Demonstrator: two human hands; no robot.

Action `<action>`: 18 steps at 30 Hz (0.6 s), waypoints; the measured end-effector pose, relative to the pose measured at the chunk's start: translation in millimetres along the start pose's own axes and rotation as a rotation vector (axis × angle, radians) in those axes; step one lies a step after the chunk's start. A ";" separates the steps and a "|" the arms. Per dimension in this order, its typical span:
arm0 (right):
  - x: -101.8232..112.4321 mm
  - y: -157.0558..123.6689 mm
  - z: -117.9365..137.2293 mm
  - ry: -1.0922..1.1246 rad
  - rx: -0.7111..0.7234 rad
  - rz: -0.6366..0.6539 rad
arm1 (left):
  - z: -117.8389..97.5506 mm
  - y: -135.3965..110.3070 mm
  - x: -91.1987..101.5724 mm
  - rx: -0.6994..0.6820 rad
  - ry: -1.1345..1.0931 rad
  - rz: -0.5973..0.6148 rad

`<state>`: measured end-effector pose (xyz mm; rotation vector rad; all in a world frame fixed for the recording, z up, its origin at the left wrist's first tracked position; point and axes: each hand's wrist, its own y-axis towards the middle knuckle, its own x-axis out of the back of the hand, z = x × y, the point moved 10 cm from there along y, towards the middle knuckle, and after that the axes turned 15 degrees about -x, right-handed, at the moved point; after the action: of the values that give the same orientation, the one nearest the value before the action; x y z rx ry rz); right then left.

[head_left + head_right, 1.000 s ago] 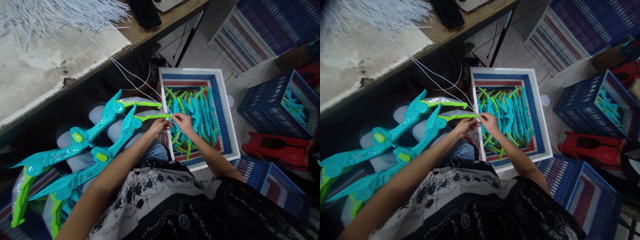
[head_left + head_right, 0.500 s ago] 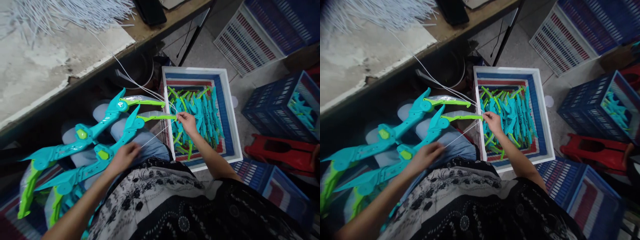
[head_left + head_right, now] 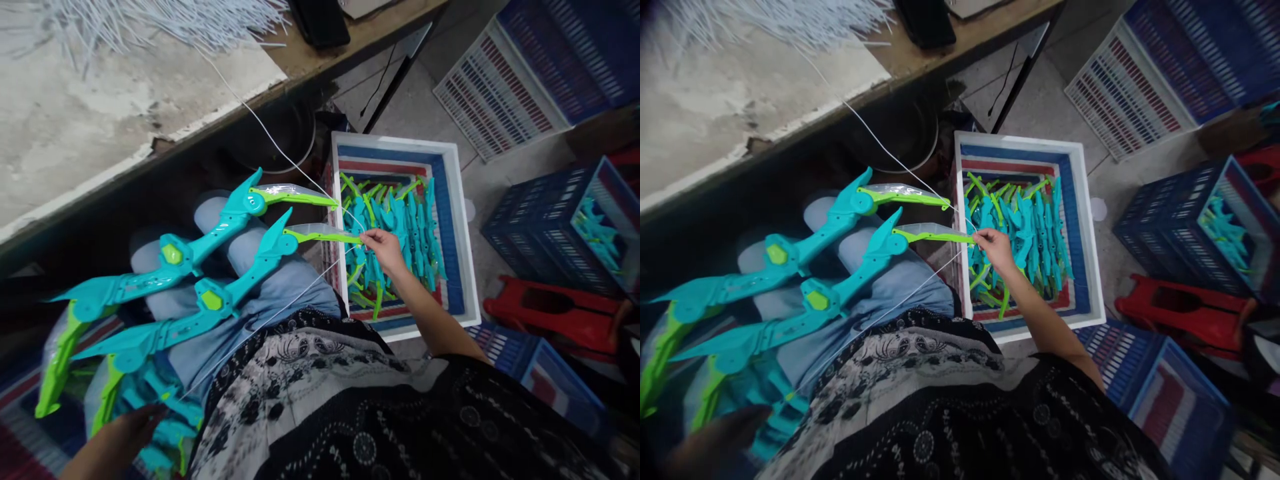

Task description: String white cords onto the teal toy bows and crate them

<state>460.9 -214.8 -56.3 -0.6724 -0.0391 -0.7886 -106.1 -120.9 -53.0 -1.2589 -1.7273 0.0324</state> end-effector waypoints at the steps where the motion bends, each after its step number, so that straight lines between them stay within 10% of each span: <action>1: 3.2 0.6 3.5 0.014 -0.001 -0.013 | -11.6 14.3 21.7 0.008 0.028 -0.091; 5: -5.9 7.7 21.0 0.223 -0.096 0.100 | -96.4 92.3 107.5 -0.151 0.171 -0.509; 10: -29.3 14.2 69.8 0.226 0.079 0.117 | -155.5 182.6 76.5 -0.397 -0.035 -0.255; 14: -46.2 11.8 98.5 -0.001 0.303 0.055 | -158.8 184.7 49.4 -0.437 -0.176 -0.067; 18: -57.1 8.5 108.7 -0.141 0.412 0.029 | -163.5 199.7 76.6 -0.363 -0.292 -0.215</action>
<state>448.5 -111.5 9.7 -0.3346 -0.3119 -0.6770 150.7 -48.8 -17.1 -1.3692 -2.1856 -0.2450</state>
